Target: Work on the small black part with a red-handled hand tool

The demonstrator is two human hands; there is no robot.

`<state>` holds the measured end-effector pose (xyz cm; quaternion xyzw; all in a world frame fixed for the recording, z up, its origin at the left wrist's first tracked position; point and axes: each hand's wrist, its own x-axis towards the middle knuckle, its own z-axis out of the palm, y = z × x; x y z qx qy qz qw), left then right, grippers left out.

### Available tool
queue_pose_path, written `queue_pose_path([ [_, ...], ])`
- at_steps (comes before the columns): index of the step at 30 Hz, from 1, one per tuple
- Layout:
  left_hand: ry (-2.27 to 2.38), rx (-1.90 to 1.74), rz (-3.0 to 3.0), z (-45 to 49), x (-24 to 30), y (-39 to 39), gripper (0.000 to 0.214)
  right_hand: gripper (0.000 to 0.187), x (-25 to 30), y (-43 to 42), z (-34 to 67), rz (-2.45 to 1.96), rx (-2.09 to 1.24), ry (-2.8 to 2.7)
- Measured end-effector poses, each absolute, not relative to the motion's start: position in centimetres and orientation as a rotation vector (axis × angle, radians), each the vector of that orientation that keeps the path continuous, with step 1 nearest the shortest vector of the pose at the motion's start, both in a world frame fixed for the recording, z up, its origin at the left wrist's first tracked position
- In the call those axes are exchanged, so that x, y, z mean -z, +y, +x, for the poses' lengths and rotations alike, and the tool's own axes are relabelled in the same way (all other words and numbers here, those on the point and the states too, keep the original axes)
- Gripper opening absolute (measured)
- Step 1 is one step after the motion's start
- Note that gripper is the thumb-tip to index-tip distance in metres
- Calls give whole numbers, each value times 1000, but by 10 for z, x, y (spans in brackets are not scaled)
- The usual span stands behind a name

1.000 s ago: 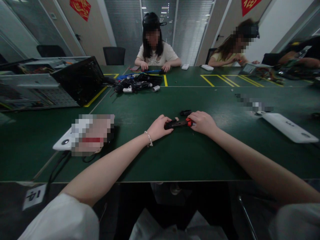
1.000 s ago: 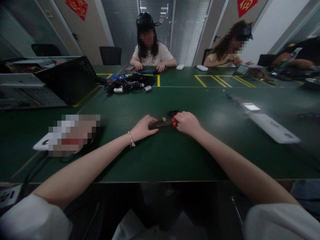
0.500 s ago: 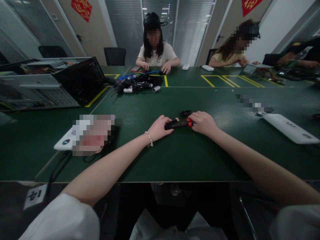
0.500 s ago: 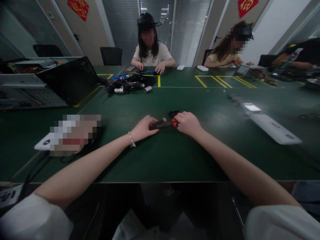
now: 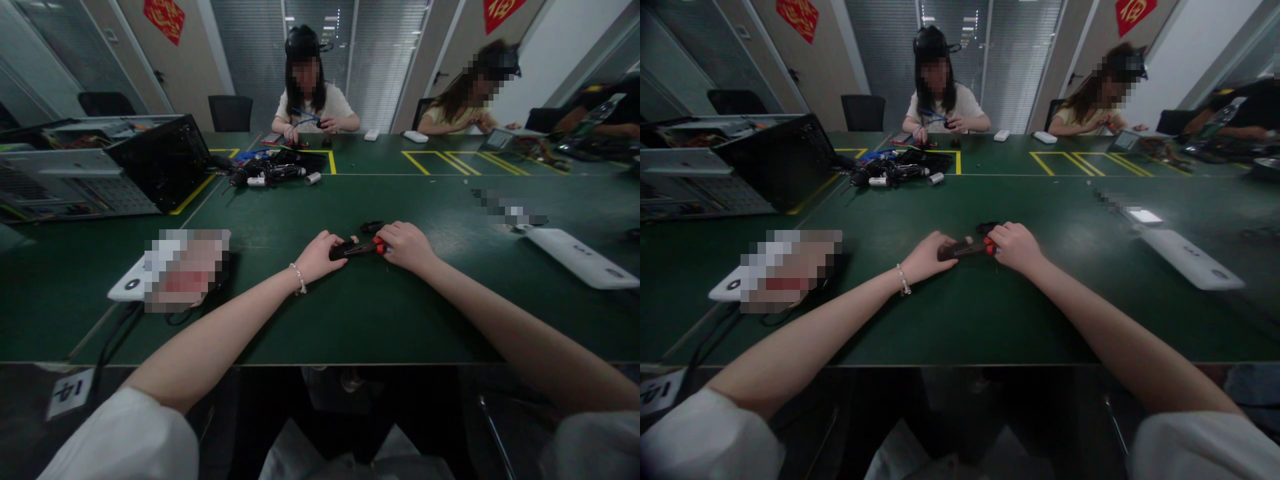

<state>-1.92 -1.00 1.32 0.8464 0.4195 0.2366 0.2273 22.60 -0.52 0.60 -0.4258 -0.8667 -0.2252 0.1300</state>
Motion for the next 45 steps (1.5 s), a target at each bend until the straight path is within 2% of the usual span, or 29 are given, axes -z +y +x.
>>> queue_pose_path([
  [8,1159,-646,2345,-19,-11,-8,34,21,-4,-4,226,-1294,547,-2523],
  [34,1166,-636,2331,-20,-14,-10,35,24,-6,-5,226,-1240,653,-2509],
  [45,1151,-650,2334,-21,-11,-9,34,24,-8,-5,225,-1259,571,-2536],
])
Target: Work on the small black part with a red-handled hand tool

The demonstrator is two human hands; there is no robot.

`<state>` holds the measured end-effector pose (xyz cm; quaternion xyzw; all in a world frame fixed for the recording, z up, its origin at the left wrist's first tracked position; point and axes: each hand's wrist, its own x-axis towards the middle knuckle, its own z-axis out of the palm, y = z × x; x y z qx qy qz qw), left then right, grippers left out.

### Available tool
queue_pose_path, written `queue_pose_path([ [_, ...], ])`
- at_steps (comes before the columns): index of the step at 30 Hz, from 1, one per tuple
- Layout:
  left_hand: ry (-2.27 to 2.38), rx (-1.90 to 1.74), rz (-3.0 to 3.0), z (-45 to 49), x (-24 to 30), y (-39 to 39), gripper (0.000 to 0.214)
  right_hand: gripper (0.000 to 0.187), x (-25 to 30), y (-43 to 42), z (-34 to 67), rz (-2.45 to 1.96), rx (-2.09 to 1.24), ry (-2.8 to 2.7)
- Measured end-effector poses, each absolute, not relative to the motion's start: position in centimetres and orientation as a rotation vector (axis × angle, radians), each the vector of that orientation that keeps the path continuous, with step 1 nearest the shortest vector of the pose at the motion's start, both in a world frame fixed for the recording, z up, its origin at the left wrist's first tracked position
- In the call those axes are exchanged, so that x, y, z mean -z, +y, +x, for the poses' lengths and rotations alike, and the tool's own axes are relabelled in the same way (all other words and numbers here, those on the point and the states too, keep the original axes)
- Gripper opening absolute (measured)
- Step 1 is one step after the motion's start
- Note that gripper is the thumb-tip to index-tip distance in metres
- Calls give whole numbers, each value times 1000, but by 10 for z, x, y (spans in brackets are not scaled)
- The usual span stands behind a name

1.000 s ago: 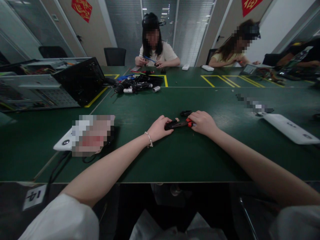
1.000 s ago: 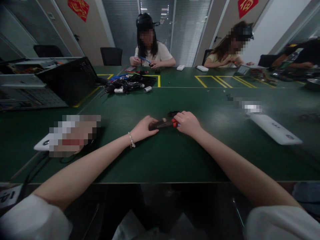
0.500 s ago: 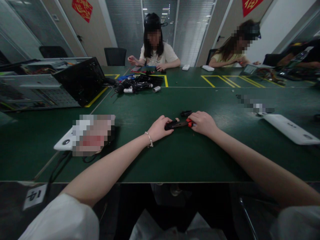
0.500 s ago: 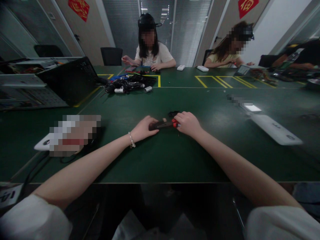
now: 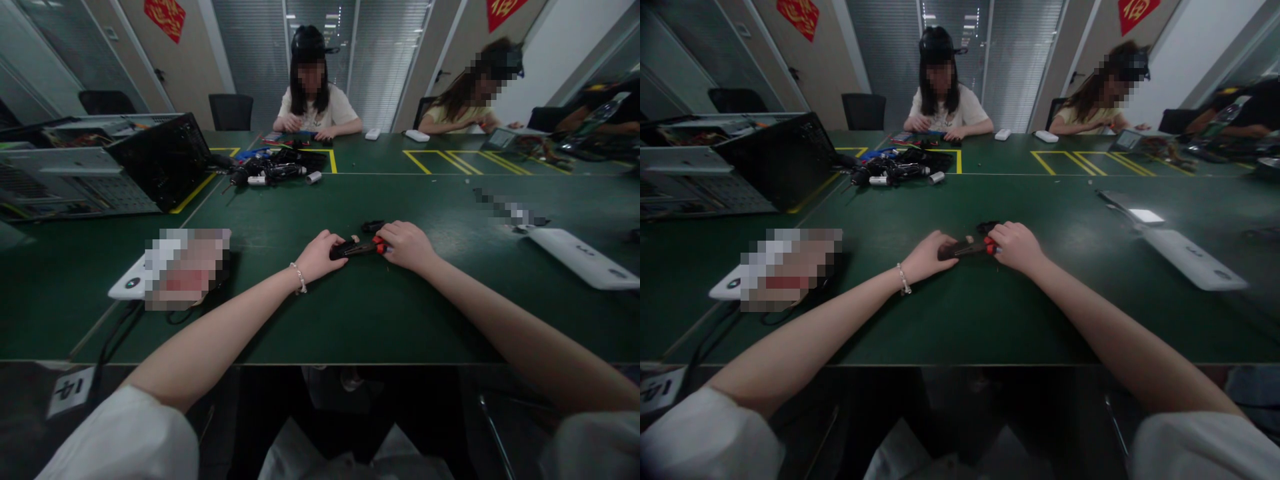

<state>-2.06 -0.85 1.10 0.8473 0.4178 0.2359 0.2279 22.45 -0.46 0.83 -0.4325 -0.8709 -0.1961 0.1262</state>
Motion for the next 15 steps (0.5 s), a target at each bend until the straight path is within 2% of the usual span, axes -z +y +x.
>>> queue_pose_path([
  [15,1150,-659,2365,-20,-10,-8,33,24,-7,-4,221,-1218,533,-2504],
])
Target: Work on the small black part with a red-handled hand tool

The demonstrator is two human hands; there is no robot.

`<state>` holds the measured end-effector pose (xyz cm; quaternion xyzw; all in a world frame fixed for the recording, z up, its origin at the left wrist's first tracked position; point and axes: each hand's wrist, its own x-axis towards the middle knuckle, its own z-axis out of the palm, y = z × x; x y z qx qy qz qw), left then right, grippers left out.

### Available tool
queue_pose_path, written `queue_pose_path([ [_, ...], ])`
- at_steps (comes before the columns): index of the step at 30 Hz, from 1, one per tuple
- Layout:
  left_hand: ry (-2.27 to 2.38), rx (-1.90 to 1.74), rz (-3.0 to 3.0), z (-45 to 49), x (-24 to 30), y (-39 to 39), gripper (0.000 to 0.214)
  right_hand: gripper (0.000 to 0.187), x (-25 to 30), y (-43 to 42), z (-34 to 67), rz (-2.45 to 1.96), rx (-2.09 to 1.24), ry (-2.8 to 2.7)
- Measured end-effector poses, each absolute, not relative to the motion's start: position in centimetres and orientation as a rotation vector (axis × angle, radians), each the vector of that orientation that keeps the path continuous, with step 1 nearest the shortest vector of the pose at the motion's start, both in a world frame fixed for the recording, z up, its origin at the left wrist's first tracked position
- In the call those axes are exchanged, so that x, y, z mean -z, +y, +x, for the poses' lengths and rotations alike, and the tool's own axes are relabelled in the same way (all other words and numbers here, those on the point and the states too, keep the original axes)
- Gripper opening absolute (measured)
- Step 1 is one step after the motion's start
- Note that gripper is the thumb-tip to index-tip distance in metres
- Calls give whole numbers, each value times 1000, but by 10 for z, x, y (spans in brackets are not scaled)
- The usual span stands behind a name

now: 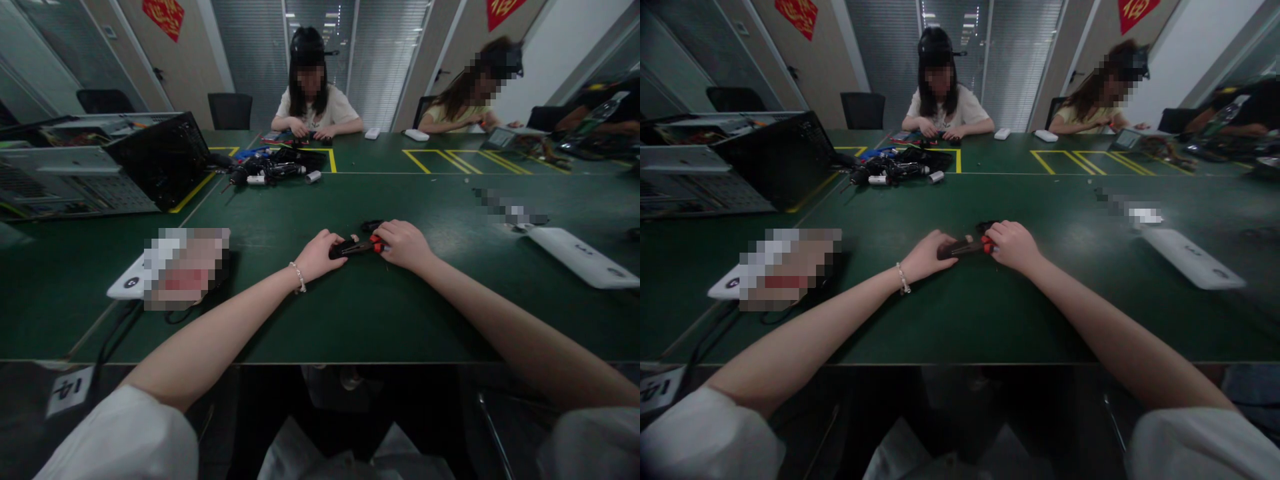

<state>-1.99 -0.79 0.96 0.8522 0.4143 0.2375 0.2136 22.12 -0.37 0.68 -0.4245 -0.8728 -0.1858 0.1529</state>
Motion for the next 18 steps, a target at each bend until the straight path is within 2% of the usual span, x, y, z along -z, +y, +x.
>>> queue_pose_path([
  [18,1158,-660,2346,-19,-10,-8,32,23,-7,-4,214,-1212,522,-2510],
])
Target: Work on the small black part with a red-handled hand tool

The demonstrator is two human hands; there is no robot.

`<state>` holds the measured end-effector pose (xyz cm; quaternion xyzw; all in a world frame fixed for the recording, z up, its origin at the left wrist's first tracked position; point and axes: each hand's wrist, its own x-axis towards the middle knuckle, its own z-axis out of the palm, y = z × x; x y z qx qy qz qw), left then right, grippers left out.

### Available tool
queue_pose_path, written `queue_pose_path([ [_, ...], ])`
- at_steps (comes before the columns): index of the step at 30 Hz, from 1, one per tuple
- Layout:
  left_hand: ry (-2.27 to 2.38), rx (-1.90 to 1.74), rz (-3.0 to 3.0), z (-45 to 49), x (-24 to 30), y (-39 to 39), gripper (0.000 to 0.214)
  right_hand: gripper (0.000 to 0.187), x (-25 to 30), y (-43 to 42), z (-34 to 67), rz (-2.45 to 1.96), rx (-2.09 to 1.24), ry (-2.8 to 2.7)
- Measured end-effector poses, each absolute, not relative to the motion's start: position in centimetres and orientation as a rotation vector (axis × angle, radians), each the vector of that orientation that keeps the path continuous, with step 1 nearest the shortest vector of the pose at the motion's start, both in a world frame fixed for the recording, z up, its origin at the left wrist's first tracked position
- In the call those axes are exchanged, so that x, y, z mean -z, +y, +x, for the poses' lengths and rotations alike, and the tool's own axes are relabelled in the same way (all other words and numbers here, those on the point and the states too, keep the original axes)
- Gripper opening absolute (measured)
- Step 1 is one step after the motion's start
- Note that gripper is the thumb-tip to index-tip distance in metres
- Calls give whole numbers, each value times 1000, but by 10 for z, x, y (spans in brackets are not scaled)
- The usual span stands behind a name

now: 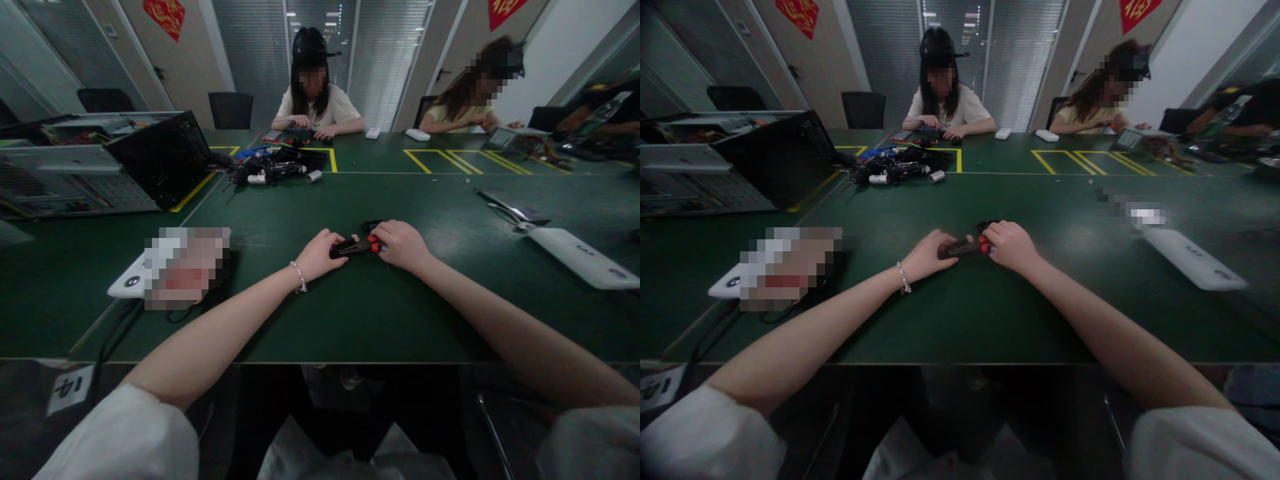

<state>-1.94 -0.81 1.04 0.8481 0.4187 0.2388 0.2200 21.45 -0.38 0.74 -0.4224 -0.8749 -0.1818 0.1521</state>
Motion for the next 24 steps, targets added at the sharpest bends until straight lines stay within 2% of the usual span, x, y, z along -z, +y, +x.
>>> queue_pose_path([
  [24,1173,-638,2318,-19,-13,-10,33,20,-7,-5,211,-1247,588,-2533],
])
